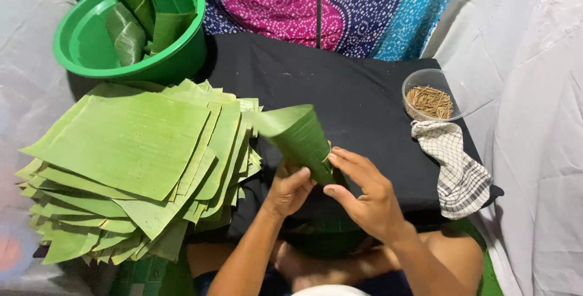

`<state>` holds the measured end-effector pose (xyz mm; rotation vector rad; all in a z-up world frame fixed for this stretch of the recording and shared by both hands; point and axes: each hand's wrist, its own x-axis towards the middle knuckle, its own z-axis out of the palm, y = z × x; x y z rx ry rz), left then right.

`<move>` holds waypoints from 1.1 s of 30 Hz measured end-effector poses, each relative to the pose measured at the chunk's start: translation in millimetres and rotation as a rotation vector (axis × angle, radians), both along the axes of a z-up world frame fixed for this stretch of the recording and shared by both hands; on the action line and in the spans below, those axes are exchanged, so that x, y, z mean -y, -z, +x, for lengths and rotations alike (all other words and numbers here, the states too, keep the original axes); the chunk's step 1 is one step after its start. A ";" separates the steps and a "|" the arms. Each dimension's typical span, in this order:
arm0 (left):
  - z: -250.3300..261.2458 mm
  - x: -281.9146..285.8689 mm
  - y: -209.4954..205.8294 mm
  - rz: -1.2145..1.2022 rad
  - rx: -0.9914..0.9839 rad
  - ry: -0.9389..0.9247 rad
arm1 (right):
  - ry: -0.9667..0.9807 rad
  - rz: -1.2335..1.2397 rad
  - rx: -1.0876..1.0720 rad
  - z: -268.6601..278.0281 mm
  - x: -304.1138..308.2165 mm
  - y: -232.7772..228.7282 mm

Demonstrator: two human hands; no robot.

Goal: Clean and fold banana leaves into cone shapes and secure them with small sticks.

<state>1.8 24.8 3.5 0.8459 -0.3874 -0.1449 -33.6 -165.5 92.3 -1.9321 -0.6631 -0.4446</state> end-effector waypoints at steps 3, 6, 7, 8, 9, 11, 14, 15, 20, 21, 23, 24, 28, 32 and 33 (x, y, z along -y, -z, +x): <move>-2.9 11.4 -18.0 -0.257 -0.239 0.093 | 0.123 -0.034 0.078 1.1 -13.9 13.0; -0.2 23.6 -4.2 -0.224 -0.343 0.011 | 0.160 -0.035 0.126 0.0 -16.0 25.6; -0.1 22.4 3.1 -0.225 -0.343 0.009 | 0.158 -0.035 0.125 4.0 -14.2 31.5; 0.4 21.2 10.1 -0.201 -0.360 0.012 | 0.181 0.023 0.055 8.8 -12.4 37.1; 0.9 20.3 17.1 -0.178 -0.377 0.016 | 0.205 0.082 -0.015 13.5 -10.3 42.7; -3.8 20.9 9.6 -0.158 -0.391 0.067 | 0.194 0.194 -0.192 25.2 -7.2 37.8; -6.9 21.9 3.4 -0.103 -0.409 0.163 | 0.130 0.408 -0.500 35.3 -3.1 37.5; -7.3 22.0 2.1 -0.071 -0.410 0.200 | 0.069 0.507 -0.628 37.6 -2.1 38.4; -5.6 14.8 -2.7 -0.002 -0.403 0.232 | -0.047 0.653 -0.695 44.3 -0.1 41.0; -4.9 12.8 -4.2 0.034 -0.398 0.232 | -0.073 0.690 -0.718 45.3 0.0 41.0; -6.6 12.2 -3.8 0.072 -0.378 0.176 | -0.078 0.717 -0.726 44.2 -2.4 41.3; -5.2 12.5 -4.3 0.110 -0.354 0.124 | -0.081 0.745 -0.729 45.4 -3.0 40.4; -5.1 17.5 -13.6 0.098 -0.302 -0.028 | -0.081 0.784 -0.706 48.1 -4.8 41.0; -3.8 16.8 -7.2 0.039 -0.308 -0.072 | -0.105 0.777 -0.742 49.2 -5.1 40.5; -3.8 16.6 -3.4 0.024 -0.323 -0.065 | -0.114 0.775 -0.758 48.9 -4.7 40.8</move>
